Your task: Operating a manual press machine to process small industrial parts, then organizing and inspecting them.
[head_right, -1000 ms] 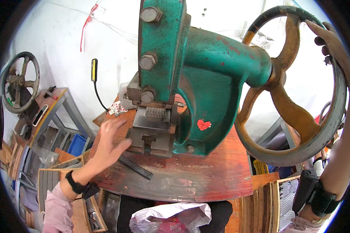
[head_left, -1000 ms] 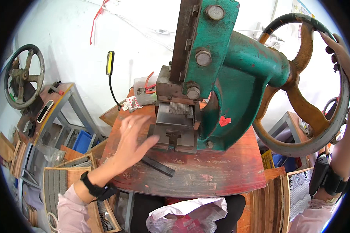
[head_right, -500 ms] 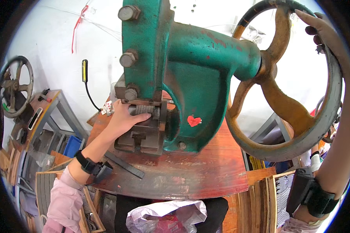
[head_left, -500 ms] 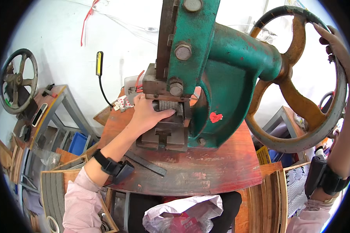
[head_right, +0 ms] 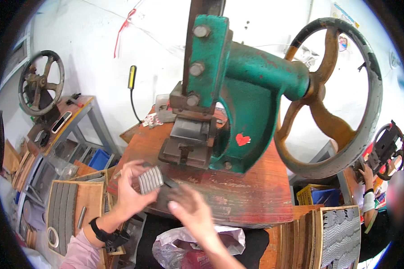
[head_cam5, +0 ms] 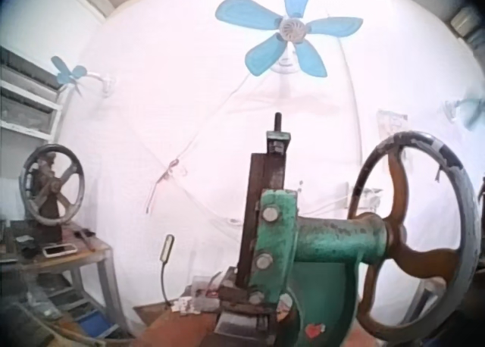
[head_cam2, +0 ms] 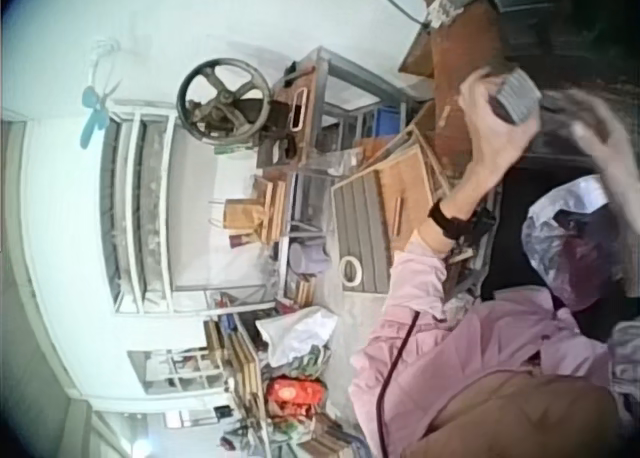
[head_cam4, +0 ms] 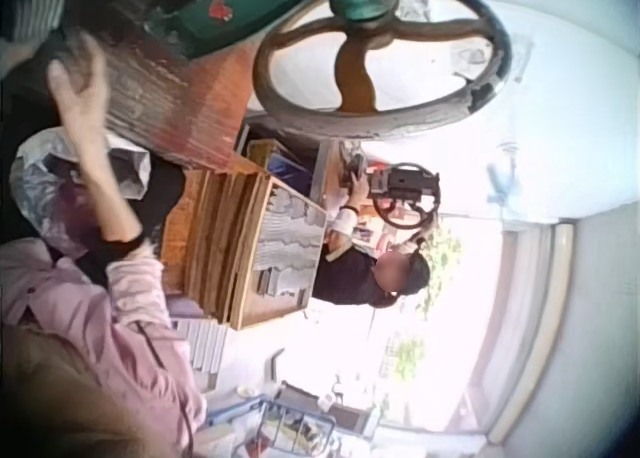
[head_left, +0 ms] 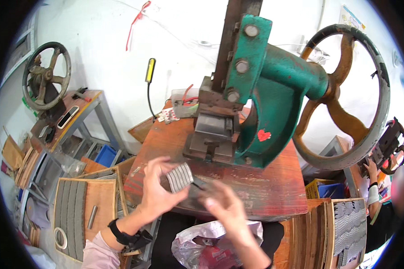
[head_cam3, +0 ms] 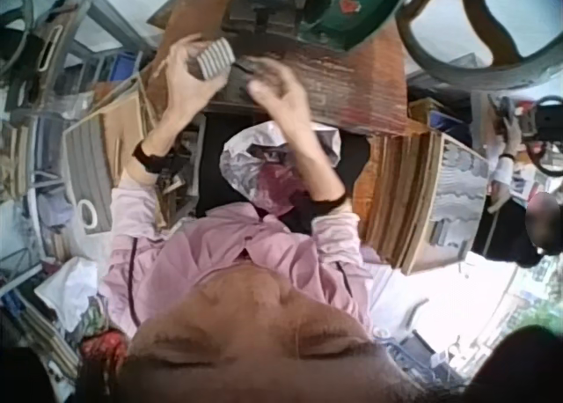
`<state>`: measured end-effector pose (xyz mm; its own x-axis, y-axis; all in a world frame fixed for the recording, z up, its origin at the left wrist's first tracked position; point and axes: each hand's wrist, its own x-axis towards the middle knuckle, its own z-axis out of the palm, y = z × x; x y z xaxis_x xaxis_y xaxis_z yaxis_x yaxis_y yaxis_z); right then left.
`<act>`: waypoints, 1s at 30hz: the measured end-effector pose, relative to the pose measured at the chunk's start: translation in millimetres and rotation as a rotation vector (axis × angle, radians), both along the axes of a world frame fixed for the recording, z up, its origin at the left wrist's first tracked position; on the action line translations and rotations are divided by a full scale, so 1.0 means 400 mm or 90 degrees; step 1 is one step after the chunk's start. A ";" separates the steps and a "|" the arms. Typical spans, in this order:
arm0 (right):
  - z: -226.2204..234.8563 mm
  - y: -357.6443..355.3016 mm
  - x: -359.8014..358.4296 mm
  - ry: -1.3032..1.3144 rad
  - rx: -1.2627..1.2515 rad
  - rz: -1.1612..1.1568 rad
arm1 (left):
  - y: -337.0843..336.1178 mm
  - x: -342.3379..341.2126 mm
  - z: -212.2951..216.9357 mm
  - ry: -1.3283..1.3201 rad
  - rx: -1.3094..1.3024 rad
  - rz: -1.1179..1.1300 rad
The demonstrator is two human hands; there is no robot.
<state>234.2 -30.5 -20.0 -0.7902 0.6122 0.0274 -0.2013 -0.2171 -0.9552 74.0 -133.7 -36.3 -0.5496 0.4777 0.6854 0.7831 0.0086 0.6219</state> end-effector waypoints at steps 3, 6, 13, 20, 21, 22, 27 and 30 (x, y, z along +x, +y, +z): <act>-0.066 -0.095 -0.073 0.110 -0.315 0.079 | -0.064 0.067 -0.014 0.128 -0.044 -0.004; -0.072 -0.118 -0.087 0.101 -0.344 0.021 | -0.083 0.078 -0.021 0.170 -0.001 -0.008; -0.115 -0.100 -0.044 0.115 -0.334 -0.135 | -0.048 0.097 -0.045 0.169 0.006 -0.111; -0.110 -0.080 0.018 0.052 -0.312 -0.098 | -0.019 0.119 -0.067 0.150 0.006 -0.178; -0.108 -0.078 0.024 0.087 -0.265 -0.097 | -0.016 0.121 -0.070 0.153 0.007 -0.183; -0.108 -0.074 0.029 0.122 -0.224 -0.070 | -0.013 0.122 -0.073 0.122 0.006 -0.199; -0.117 -0.010 0.063 0.088 -0.036 0.059 | 0.012 0.106 -0.089 -0.046 -0.005 -0.276; -0.123 0.053 0.075 -0.004 0.019 0.107 | 0.039 0.094 -0.092 -0.242 -0.121 -0.371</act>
<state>264.2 -9.4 -69.0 -0.8812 0.4711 0.0386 -0.1592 -0.2188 -0.9627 111.4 -118.2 -72.9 -0.3531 0.8579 0.3732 0.4224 -0.2098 0.8818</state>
